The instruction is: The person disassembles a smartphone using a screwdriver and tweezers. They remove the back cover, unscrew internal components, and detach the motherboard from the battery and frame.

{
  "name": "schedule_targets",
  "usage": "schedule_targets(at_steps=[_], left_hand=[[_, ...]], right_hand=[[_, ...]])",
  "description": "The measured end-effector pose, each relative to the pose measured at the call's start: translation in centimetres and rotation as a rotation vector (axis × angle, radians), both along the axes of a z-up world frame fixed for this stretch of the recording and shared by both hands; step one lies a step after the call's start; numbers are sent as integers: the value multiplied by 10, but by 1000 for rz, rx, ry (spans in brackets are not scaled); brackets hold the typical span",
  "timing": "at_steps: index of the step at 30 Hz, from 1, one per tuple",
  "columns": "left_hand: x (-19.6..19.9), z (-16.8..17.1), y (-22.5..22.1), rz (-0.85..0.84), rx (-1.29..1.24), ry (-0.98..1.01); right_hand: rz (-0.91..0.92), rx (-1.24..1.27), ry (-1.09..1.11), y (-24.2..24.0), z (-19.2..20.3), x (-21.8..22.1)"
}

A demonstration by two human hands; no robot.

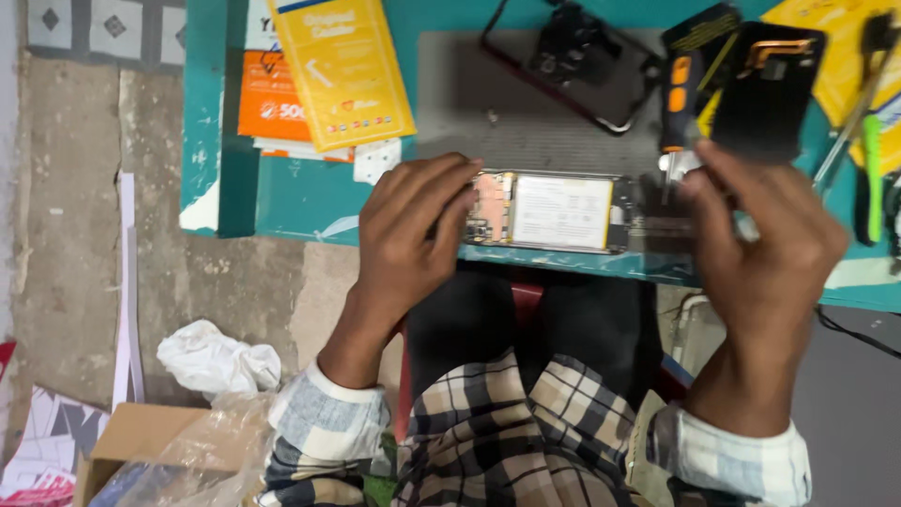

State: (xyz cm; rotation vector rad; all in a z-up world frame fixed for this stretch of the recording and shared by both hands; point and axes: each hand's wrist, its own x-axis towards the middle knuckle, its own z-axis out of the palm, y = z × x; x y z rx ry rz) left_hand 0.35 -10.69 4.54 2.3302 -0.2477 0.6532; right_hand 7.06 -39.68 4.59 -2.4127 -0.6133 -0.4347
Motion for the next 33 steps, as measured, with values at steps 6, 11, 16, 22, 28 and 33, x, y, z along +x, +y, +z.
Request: schedule_targets(at_steps=[6, 11, 16, 22, 28, 33], left_hand=[[-13, -25, 23, -123, 164, 149], [-7, -32, 25, -147, 292, 171], [-4, -36, 30, -167, 256, 170], [-4, -39, 31, -149, 255, 208], [-2, -36, 32, -110, 285, 236], [-2, -36, 30, -98, 303, 288]], right_hand=[[247, -127, 65, 26, -13, -16], [244, -219, 114, 20, -27, -14], [211, -293, 69, 6, -42, -11], [241, -274, 16, 11, -43, -5], [240, -256, 0, 19, -43, 0], [218, -207, 60, 15, -47, -3]])
